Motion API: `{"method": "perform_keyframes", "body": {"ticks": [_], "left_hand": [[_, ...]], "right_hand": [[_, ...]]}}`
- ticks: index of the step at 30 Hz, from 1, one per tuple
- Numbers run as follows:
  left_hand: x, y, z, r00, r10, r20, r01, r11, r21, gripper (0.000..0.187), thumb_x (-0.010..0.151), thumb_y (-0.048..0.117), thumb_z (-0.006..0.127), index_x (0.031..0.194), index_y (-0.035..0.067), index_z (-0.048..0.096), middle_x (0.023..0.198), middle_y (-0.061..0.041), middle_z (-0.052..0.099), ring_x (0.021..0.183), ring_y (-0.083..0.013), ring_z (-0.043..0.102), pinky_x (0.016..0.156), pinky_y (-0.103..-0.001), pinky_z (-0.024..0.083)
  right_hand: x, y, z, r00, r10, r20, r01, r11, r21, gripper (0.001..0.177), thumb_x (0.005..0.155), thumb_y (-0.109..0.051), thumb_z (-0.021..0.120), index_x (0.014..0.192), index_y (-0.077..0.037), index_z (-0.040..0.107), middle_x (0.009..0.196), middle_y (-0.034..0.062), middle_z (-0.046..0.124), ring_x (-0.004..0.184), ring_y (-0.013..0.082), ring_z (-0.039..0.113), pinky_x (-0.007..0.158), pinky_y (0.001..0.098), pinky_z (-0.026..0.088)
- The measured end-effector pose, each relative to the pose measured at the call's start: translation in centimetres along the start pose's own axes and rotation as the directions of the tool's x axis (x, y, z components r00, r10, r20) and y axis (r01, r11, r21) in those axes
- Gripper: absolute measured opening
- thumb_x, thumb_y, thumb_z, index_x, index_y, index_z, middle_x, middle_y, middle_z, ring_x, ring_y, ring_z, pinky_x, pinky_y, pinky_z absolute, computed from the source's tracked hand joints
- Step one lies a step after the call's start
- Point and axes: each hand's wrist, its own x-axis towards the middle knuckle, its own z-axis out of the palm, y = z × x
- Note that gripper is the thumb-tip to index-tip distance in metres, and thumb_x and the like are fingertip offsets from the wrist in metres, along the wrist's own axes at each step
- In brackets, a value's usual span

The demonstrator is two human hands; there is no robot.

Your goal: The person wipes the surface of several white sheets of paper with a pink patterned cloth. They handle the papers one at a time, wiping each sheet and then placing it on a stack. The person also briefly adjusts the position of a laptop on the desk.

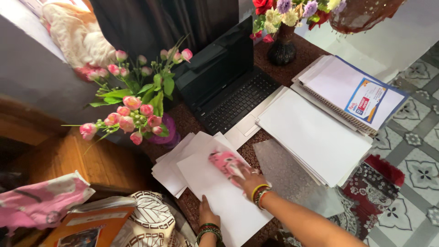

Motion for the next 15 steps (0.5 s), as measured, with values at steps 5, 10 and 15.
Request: {"method": "perform_keyframes", "body": {"ticks": [5,10,15], "left_hand": [[-1.5,0.5,-1.5,0.986,0.141,-0.093,-0.137,0.989,0.048,0.093,0.078,-0.017,0.052,0.16,0.016,0.021,0.161,-0.016,0.033,0.148,-0.029,0.037,0.122,-0.033,0.033],[-4.3,4.5,-7.0,0.945,0.268,-0.186,-0.254,0.963,0.096,0.094,0.077,-0.013,0.055,0.16,0.019,0.027,0.16,-0.015,0.04,0.145,-0.0297,0.045,0.119,-0.034,0.04],[-6.7,10.0,-12.6,0.882,0.408,-0.236,-0.407,0.912,0.056,0.098,0.074,-0.008,0.066,0.159,0.016,0.024,0.157,-0.018,0.038,0.143,-0.0327,0.043,0.117,-0.037,0.039]], "right_hand": [[-3.5,2.3,0.7,0.994,0.106,-0.031,-0.106,0.994,0.007,0.075,0.088,-0.022,0.075,0.154,-0.034,0.04,0.171,0.0095,0.001,0.152,0.0358,0.022,0.119,0.051,0.035],[-5.4,3.5,0.7,0.962,0.256,0.096,-0.256,0.967,-0.01,0.077,0.09,-0.022,0.07,0.155,-0.042,0.035,0.171,0.0071,-0.002,0.152,0.0396,0.018,0.121,0.0544,0.027],[-3.4,4.4,1.8,0.969,0.246,-0.012,-0.24,0.956,0.17,0.05,0.091,-0.036,0.064,0.141,-0.031,0.06,0.166,0.0095,0.025,0.152,0.0357,0.029,0.123,0.0471,0.031]]}}
